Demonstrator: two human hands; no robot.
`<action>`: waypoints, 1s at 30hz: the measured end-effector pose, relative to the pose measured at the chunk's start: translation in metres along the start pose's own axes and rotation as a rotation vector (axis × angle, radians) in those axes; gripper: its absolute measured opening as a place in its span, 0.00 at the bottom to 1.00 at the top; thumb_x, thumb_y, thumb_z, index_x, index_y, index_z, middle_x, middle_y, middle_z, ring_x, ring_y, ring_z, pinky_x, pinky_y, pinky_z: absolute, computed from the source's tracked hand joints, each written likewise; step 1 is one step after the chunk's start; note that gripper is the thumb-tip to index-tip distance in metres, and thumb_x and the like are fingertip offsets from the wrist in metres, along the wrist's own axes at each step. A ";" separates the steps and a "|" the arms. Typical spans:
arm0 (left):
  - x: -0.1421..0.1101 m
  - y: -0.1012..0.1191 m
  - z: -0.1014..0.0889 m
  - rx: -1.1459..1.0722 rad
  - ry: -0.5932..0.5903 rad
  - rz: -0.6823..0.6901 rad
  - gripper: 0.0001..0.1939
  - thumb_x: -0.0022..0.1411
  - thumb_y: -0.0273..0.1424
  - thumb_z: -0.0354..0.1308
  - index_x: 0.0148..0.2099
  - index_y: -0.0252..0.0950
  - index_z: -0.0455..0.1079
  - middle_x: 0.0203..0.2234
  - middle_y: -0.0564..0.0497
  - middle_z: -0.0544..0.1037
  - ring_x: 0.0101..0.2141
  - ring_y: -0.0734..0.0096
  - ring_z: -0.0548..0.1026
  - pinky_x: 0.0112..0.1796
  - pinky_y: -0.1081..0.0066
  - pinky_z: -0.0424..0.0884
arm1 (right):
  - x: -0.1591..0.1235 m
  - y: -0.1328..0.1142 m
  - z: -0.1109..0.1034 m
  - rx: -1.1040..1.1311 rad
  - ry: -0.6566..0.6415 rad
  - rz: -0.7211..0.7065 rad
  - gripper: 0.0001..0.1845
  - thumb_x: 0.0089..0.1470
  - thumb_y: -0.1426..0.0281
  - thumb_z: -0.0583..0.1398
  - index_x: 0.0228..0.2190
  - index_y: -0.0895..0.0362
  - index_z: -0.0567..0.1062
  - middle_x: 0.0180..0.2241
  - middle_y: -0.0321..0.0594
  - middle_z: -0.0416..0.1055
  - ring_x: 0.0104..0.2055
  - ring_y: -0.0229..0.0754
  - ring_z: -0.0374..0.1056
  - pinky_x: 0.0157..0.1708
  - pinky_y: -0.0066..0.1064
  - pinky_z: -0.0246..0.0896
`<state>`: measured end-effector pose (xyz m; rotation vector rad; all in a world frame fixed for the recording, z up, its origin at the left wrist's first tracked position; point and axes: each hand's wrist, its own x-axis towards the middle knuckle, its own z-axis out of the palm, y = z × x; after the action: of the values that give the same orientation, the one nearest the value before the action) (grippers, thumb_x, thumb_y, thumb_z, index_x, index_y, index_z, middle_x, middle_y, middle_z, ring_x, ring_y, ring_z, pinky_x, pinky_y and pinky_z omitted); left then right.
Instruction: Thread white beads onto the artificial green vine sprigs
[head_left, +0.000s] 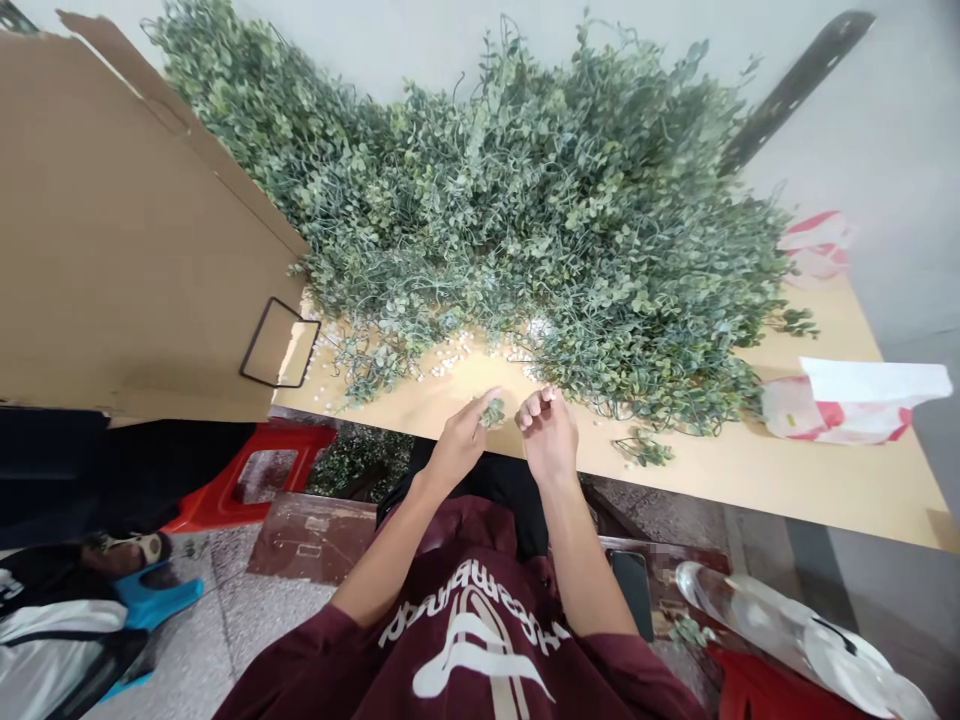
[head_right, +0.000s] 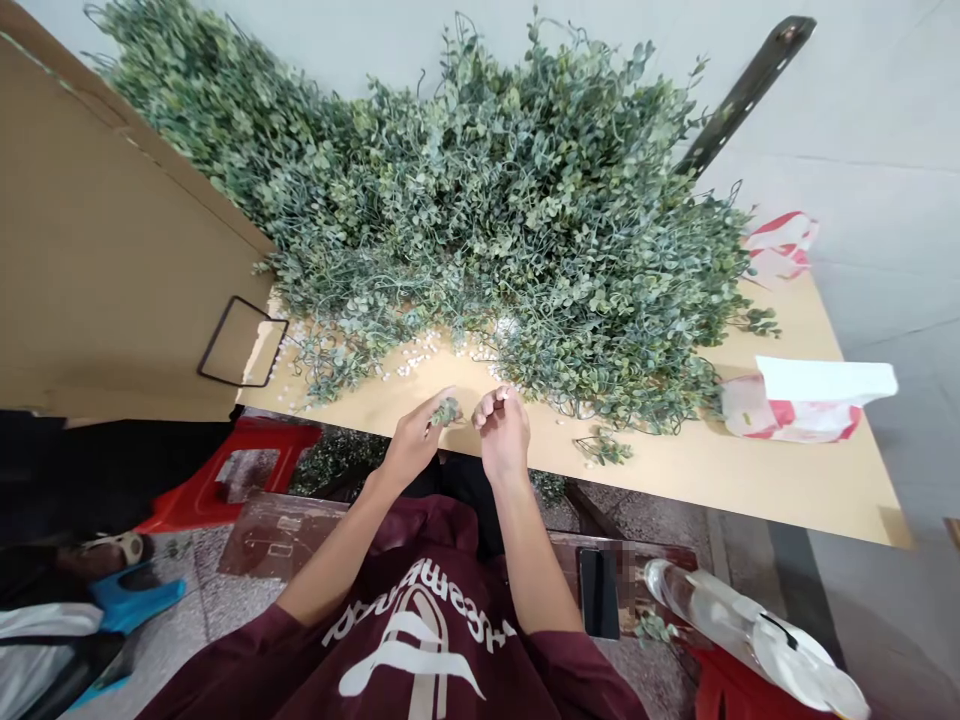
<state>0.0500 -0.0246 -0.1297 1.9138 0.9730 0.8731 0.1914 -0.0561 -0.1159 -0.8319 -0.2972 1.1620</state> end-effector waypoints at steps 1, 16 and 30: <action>0.001 -0.001 -0.003 -0.026 0.015 -0.048 0.19 0.69 0.28 0.47 0.60 0.37 0.63 0.42 0.46 0.78 0.40 0.69 0.77 0.45 0.69 0.74 | -0.001 -0.002 -0.002 0.002 -0.010 -0.002 0.15 0.55 0.59 0.61 0.27 0.53 0.63 0.23 0.29 0.56 0.22 0.34 0.58 0.23 0.26 0.57; -0.002 0.005 -0.015 -0.091 0.060 -0.201 0.23 0.71 0.37 0.46 0.65 0.37 0.53 0.36 0.48 0.75 0.28 0.73 0.72 0.35 0.73 0.69 | -0.030 0.012 0.020 -0.496 -0.241 0.019 0.16 0.63 0.53 0.52 0.33 0.52 0.64 0.19 0.28 0.63 0.16 0.33 0.53 0.17 0.24 0.48; -0.004 0.002 -0.031 -0.338 0.096 -0.339 0.19 0.66 0.46 0.50 0.43 0.34 0.70 0.30 0.51 0.73 0.30 0.72 0.71 0.32 0.75 0.68 | -0.048 0.026 0.028 -0.426 -0.332 0.061 0.17 0.63 0.53 0.52 0.36 0.54 0.67 0.27 0.34 0.70 0.21 0.34 0.63 0.21 0.27 0.57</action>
<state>0.0227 -0.0178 -0.1150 1.3853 1.0898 0.8694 0.1371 -0.0837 -0.1063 -1.0200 -0.8184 1.3156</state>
